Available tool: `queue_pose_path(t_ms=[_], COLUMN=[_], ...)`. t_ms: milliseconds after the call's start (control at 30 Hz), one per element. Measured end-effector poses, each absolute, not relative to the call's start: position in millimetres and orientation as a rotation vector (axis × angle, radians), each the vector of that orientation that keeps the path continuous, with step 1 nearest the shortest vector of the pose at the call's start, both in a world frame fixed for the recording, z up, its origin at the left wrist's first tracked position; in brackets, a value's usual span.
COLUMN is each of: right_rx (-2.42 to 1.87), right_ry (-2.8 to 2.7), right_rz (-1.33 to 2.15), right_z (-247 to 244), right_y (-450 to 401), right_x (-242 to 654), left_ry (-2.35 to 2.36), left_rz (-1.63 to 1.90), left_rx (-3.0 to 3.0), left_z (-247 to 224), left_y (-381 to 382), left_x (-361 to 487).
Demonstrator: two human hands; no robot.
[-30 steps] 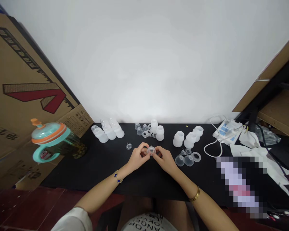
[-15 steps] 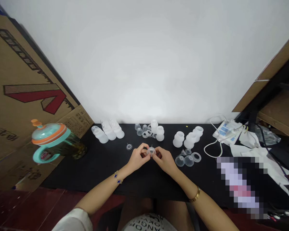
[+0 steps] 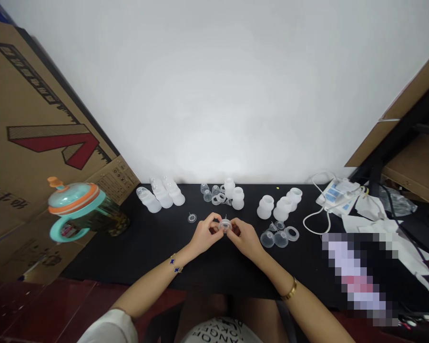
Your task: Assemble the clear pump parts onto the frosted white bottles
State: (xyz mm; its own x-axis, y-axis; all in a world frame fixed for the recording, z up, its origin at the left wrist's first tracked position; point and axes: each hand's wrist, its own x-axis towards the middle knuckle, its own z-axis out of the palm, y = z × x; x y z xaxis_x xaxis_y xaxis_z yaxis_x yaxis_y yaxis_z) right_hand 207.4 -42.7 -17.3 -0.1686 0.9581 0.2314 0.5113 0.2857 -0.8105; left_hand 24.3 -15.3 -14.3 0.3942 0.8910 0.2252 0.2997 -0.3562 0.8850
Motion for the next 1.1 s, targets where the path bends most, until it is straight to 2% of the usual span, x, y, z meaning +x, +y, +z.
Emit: queue_pose_path(t_ms=[1100], right_rx=[-1.373], right_ry=[-1.822], right_rz=[0.681], right_z=[-14.6], right_y=[-43.8], right_x=[204.8], left_ry=[1.051], left_rz=[0.943], left_rx=[1.869], left_z=[-12.6], left_y=[-16.3], left_x=[24.9])
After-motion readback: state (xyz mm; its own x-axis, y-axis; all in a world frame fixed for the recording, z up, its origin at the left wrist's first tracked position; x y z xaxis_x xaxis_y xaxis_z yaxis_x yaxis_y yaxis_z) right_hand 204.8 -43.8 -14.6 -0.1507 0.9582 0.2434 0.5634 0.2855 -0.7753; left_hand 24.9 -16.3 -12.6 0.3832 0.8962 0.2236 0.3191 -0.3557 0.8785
